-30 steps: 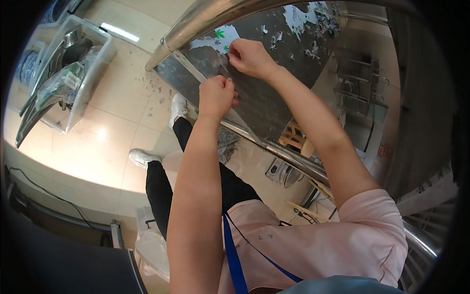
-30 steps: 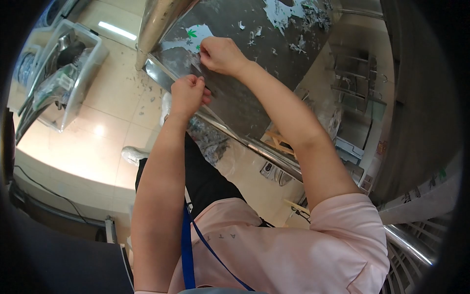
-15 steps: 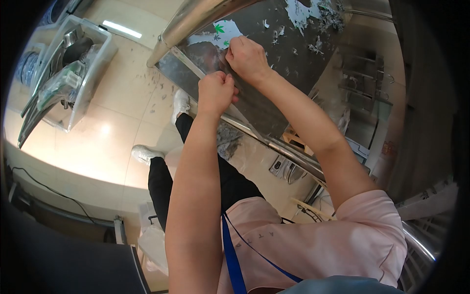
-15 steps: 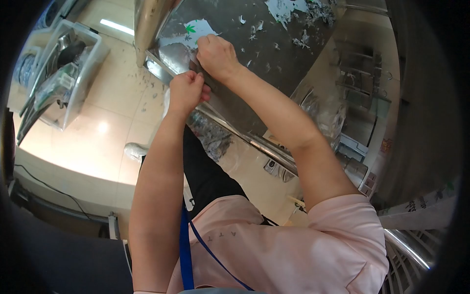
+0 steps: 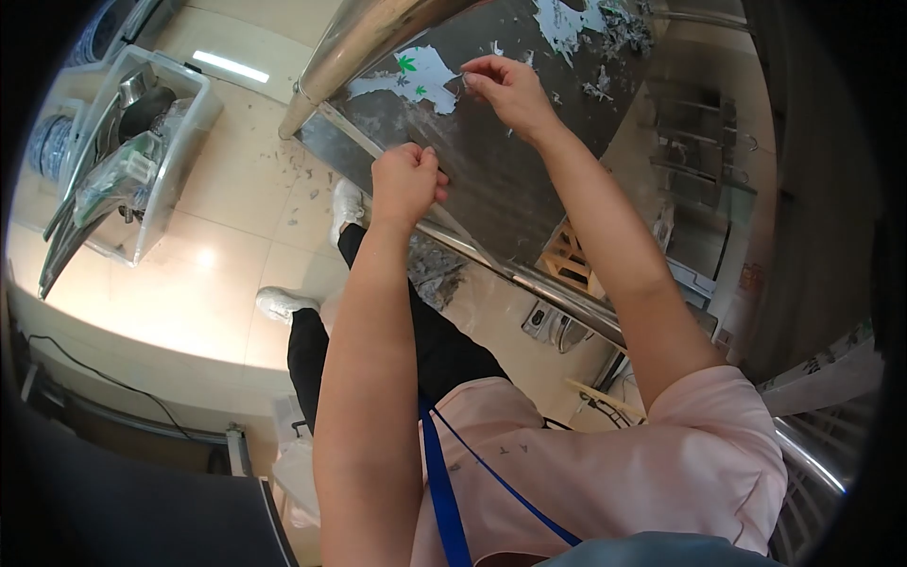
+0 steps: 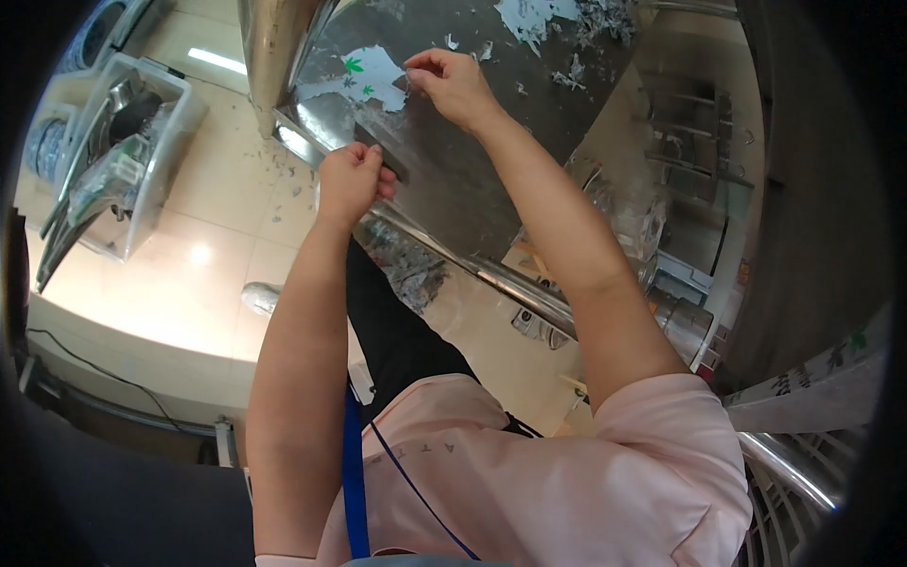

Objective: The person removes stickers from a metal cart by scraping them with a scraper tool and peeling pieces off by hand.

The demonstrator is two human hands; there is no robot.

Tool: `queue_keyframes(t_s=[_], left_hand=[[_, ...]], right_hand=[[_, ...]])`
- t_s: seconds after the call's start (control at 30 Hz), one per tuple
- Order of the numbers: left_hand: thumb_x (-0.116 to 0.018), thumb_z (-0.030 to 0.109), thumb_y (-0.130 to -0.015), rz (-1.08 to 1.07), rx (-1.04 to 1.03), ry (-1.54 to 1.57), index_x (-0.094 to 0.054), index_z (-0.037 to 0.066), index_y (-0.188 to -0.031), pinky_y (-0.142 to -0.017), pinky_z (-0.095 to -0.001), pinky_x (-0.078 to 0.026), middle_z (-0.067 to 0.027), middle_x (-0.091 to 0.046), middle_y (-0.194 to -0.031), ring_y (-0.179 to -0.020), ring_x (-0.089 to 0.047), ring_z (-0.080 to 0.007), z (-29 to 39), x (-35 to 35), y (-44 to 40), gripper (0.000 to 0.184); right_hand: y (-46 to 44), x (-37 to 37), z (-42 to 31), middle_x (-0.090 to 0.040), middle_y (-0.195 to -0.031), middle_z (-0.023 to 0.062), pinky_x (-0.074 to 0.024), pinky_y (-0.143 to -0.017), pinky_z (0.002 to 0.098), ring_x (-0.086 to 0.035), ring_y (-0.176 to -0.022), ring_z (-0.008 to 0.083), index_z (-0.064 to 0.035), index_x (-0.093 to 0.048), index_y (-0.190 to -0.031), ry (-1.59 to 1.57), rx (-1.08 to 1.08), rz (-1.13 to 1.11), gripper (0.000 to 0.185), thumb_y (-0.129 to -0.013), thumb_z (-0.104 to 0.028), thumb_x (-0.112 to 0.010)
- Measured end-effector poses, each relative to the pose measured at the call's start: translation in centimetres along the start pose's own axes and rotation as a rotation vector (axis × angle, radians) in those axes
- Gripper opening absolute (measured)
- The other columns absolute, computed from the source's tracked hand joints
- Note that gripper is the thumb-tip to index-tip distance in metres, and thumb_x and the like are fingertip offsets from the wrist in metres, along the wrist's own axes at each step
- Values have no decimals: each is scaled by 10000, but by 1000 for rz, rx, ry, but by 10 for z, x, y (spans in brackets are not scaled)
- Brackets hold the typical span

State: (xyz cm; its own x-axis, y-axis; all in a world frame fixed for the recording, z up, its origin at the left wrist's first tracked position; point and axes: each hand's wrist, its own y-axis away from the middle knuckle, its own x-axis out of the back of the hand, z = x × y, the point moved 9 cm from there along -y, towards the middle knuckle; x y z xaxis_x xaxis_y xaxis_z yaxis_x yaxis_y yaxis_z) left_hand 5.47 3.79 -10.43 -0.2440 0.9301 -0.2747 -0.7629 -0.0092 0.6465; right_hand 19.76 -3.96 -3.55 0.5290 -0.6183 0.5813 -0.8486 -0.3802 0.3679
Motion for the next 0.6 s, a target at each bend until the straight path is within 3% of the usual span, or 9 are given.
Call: queue_keyframes(t_s=[0.1,0.2,0.3,0.4,0.5,0.6], left_hand=[[-464,153,-817,-13,-6,10,-522,-20,-689,-405,-230,-431,-91,-582,-582,-429,-549,-129,-1,-1,-1,223],[-457,162,-825,-18,-11,21,-515,-18,-700,-399,-227,-431,-96,-579,-592,-433,-548,-132,-1,-2,-1,227],[-454,161,-825,-10,11,26,-513,-20,-699,-400,-227,-433,-99,-580,-595,-436,-548,-131,-1,-2,0,229],[-453,160,-824,-12,15,37,-513,-22,-698,-398,-227,-432,-99,-580,-595,-434,-545,-130,-2,-2,0,230],[-456,160,-823,-19,-14,24,-515,-21,-694,-397,-228,-431,-98,-580,-592,-429,-542,-129,-2,-2,-2,230],[-458,158,-825,-12,-25,19,-517,-17,-688,-396,-229,-432,-98,-580,-592,-428,-542,-130,1,-1,-1,230]], right_hand=[[5,-14,18,-513,-711,-4,-407,-565,224,-472,-624,84,-24,-550,-906,-396,-212,-105,154,-830,-142,-486],[9,-20,20,-428,-637,-15,-362,-507,218,-392,-544,92,-24,-523,-837,-669,-263,-259,191,-864,-184,-422],[14,-18,17,-378,-604,-16,-322,-478,211,-346,-518,93,-34,-488,-782,-785,-275,-349,229,-882,-205,-372],[15,-18,17,-387,-606,-17,-334,-496,221,-367,-537,88,-37,-495,-761,-910,-227,-557,235,-873,-220,-401],[14,-13,13,-420,-637,-6,-350,-515,214,-385,-565,89,-10,-502,-854,-1002,-170,-616,206,-866,-198,-418],[7,6,20,-456,-677,5,-387,-547,217,-421,-594,95,25,-495,-948,-776,-245,-191,218,-857,-162,-433]])
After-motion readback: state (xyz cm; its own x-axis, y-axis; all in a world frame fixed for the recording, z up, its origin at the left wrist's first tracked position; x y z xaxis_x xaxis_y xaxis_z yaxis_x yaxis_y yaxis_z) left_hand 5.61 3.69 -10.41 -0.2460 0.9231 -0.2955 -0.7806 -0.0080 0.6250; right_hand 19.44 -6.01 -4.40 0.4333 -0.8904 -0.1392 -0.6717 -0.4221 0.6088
